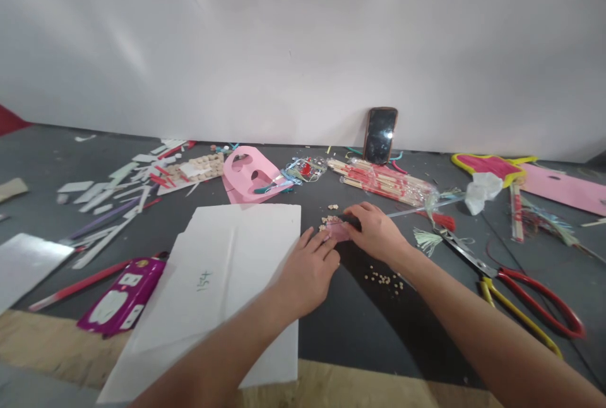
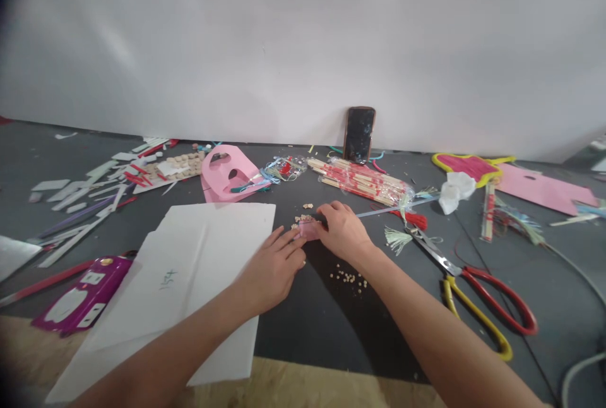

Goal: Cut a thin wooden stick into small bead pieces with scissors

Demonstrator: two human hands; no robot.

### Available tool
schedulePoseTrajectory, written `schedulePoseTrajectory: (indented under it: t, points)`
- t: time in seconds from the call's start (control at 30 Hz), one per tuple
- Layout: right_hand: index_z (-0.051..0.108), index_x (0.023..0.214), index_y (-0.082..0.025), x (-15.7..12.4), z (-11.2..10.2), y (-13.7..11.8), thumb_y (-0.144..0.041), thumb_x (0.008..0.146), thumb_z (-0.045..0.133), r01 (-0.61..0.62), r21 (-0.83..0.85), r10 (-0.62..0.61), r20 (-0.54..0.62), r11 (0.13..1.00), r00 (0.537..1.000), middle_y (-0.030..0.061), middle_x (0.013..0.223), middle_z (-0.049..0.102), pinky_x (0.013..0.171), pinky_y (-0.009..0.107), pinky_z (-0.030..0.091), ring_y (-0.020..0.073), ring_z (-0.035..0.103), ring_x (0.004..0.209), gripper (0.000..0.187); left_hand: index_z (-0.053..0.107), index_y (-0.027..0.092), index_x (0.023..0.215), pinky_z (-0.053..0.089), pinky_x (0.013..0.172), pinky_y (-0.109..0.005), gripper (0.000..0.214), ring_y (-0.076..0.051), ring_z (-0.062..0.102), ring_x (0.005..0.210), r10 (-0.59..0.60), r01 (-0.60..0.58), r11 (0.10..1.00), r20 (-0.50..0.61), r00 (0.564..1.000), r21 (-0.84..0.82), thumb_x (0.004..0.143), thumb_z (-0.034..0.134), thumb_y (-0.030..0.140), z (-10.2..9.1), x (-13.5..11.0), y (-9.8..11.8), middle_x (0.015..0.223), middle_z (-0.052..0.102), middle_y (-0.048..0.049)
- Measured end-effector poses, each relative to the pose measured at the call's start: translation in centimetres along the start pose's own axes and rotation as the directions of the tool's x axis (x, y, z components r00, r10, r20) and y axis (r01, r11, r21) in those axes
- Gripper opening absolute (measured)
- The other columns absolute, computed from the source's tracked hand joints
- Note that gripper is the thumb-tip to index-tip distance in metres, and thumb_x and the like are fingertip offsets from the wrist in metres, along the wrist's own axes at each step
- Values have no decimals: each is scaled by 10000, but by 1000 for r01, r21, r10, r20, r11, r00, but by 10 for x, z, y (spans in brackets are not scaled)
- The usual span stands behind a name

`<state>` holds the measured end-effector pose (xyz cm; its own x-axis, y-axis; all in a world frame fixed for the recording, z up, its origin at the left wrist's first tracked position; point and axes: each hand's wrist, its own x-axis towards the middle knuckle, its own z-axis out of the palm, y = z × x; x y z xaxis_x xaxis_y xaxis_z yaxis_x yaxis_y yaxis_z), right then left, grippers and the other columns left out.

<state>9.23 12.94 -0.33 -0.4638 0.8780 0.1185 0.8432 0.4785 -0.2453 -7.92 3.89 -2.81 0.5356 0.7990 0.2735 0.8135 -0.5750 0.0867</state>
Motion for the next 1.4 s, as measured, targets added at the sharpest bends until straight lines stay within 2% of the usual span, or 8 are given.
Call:
schedulePoseTrajectory:
  t: [0.17,0.4,0.77,1.0,1.17,1.27,1.4]
  points:
    - [643,880,-204,-9,-6,0,-304,840,589,-19,-23,19,20,1000,1000,49,879,651,790,270,408,186,587,870,121,632,162,945,298,1083,-510,177,-288,444,1260,-1,1,1000,-2,1000,-9,847,487,134,-2,-1,0,1250,620,-97]
    - [643,853,-229,0,-1,-5,-269,831,555,-89,-10,89,15,996,996,25,860,661,633,240,388,159,581,772,99,639,184,945,302,1042,-589,191,-343,393,1278,-43,42,998,-8,999,-45,855,476,141,-5,-1,1,1265,612,-75]
    - [638,916,-205,4,-2,-2,-209,858,496,-90,24,90,12,996,996,30,890,656,689,229,393,138,585,769,153,631,182,962,303,1015,-609,183,-380,411,1263,-69,71,996,44,997,-58,844,495,151,-7,0,2,1281,603,-57]
    - [639,802,-221,-2,-5,0,-261,833,533,-108,-13,108,41,994,993,17,790,650,609,240,363,150,576,710,118,632,180,969,311,1012,-597,190,-372,429,1255,-74,76,996,45,996,-45,839,498,148,-7,0,3,1289,597,-64]
    - [636,796,-243,3,0,-4,-261,841,506,-165,-28,166,31,986,986,13,819,667,560,245,329,154,582,703,138,630,183,963,313,1014,-595,184,-366,434,1251,-73,75,996,39,997,-55,850,488,155,-7,-1,2,1276,606,-56]
    - [634,809,-250,5,2,-5,-274,850,501,-174,-22,174,22,985,984,8,844,674,569,243,334,154,588,722,142,638,181,962,318,1011,-597,191,-360,437,1248,-68,69,996,16,998,-63,856,481,154,-6,-1,2,1266,610,-80]
    - [638,870,-249,3,1,-2,-263,878,468,-160,-10,160,19,987,987,11,889,681,615,238,359,150,600,766,171,633,176,962,321,1012,-597,194,-365,440,1243,-75,76,995,19,997,-70,866,466,157,-6,0,2,1278,605,-60]
